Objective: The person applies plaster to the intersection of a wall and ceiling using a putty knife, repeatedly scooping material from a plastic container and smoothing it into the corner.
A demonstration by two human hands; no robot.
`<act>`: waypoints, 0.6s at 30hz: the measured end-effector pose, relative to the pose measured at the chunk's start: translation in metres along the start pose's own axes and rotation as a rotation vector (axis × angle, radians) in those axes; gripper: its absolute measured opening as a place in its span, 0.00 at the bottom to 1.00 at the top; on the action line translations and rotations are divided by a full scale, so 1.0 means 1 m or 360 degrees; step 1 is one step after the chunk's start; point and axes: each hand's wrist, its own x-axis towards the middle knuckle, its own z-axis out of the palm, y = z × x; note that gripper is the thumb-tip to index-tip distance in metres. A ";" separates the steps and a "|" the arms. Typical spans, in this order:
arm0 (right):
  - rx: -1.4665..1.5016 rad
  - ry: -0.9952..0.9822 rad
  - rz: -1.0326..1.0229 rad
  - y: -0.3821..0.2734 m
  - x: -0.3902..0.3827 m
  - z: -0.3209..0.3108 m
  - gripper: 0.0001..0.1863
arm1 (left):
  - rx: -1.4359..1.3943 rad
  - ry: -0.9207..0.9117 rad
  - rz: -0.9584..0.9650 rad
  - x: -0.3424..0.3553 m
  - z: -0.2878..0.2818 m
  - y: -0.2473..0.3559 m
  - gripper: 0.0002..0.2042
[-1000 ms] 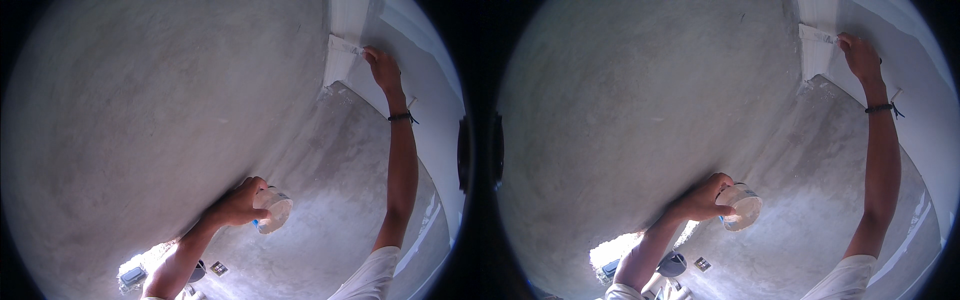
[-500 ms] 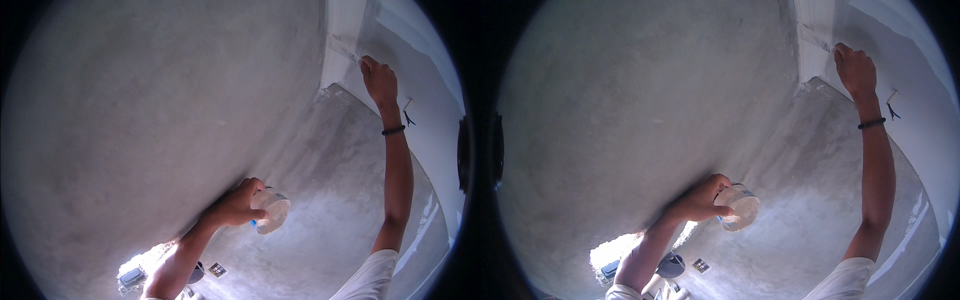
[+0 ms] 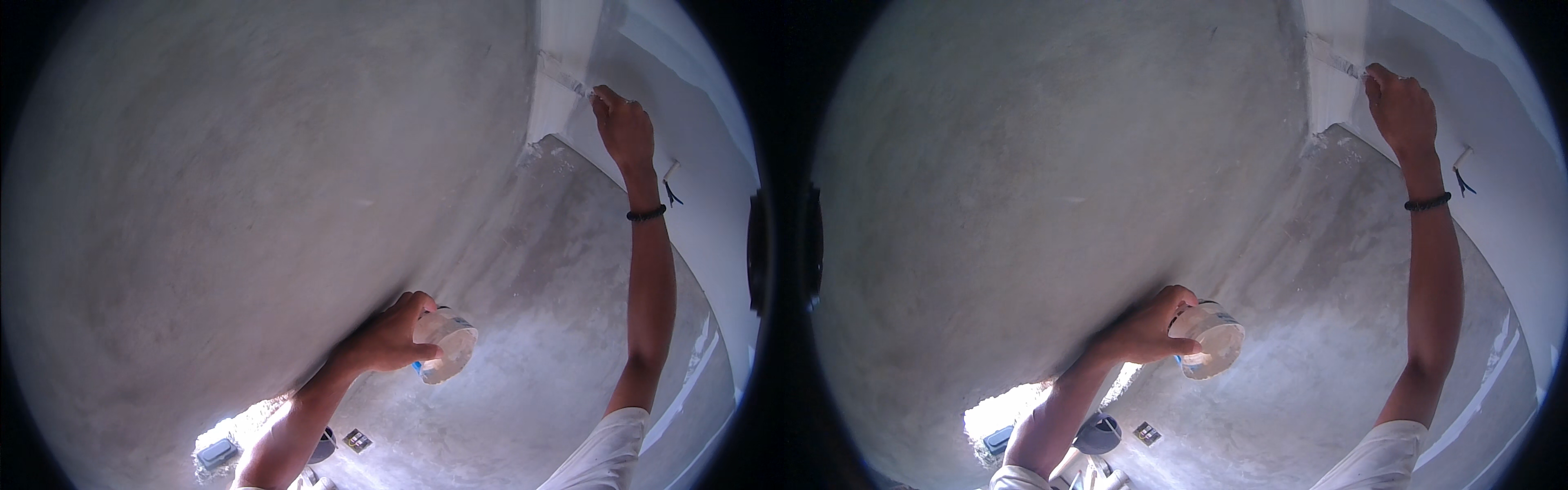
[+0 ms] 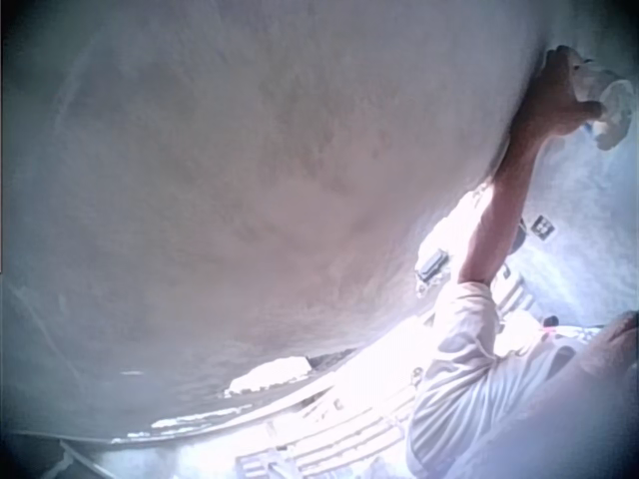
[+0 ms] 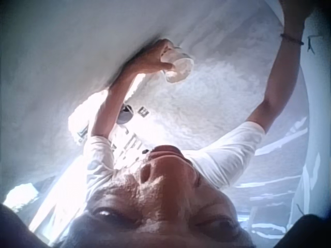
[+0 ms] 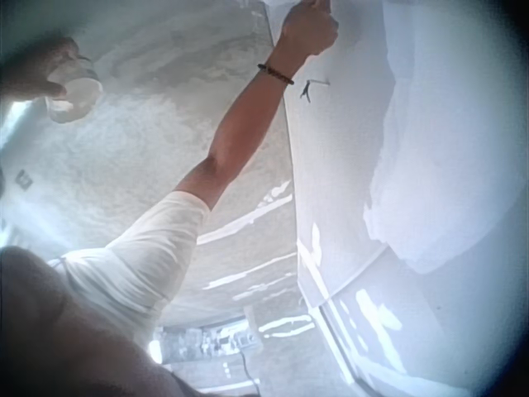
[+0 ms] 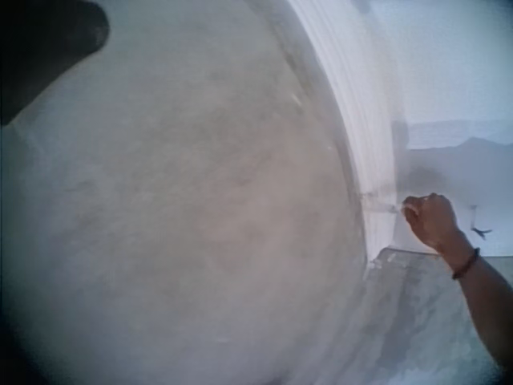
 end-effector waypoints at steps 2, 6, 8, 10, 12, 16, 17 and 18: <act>0.0015 -0.0016 -0.0002 0.001 0.003 -0.001 0.10 | 0.0023 -0.0001 0.0004 0.000 0.000 0.001 0.31; 0.0016 -0.0045 0.0063 -0.010 0.001 -0.007 0.10 | -0.0007 0.0012 0.0039 -0.001 -0.001 -0.004 0.32; 0.0002 -0.0053 0.0112 -0.011 -0.004 -0.014 0.10 | 0.0057 0.0035 0.0065 -0.001 0.000 -0.006 0.34; 0.0011 -0.0048 0.0139 -0.010 -0.009 -0.019 0.10 | 0.0078 0.0034 0.0071 -0.001 -0.001 -0.005 0.33; 0.0031 -0.0035 0.0149 -0.003 -0.012 -0.021 0.10 | 0.0066 0.0034 0.0046 -0.001 -0.002 -0.003 0.32; 0.0182 0.0061 -0.0176 0.018 0.000 -0.013 0.11 | 0.0012 0.0027 0.0002 -0.002 -0.002 0.002 0.31; 0.0226 0.0075 -0.0216 0.025 0.005 -0.009 0.11 | 0.0009 0.0025 0.0008 -0.001 -0.001 0.001 0.31; 0.0276 0.0093 -0.0257 0.028 0.012 -0.005 0.11 | 0.0002 0.0026 0.0022 -0.001 -0.001 0.000 0.31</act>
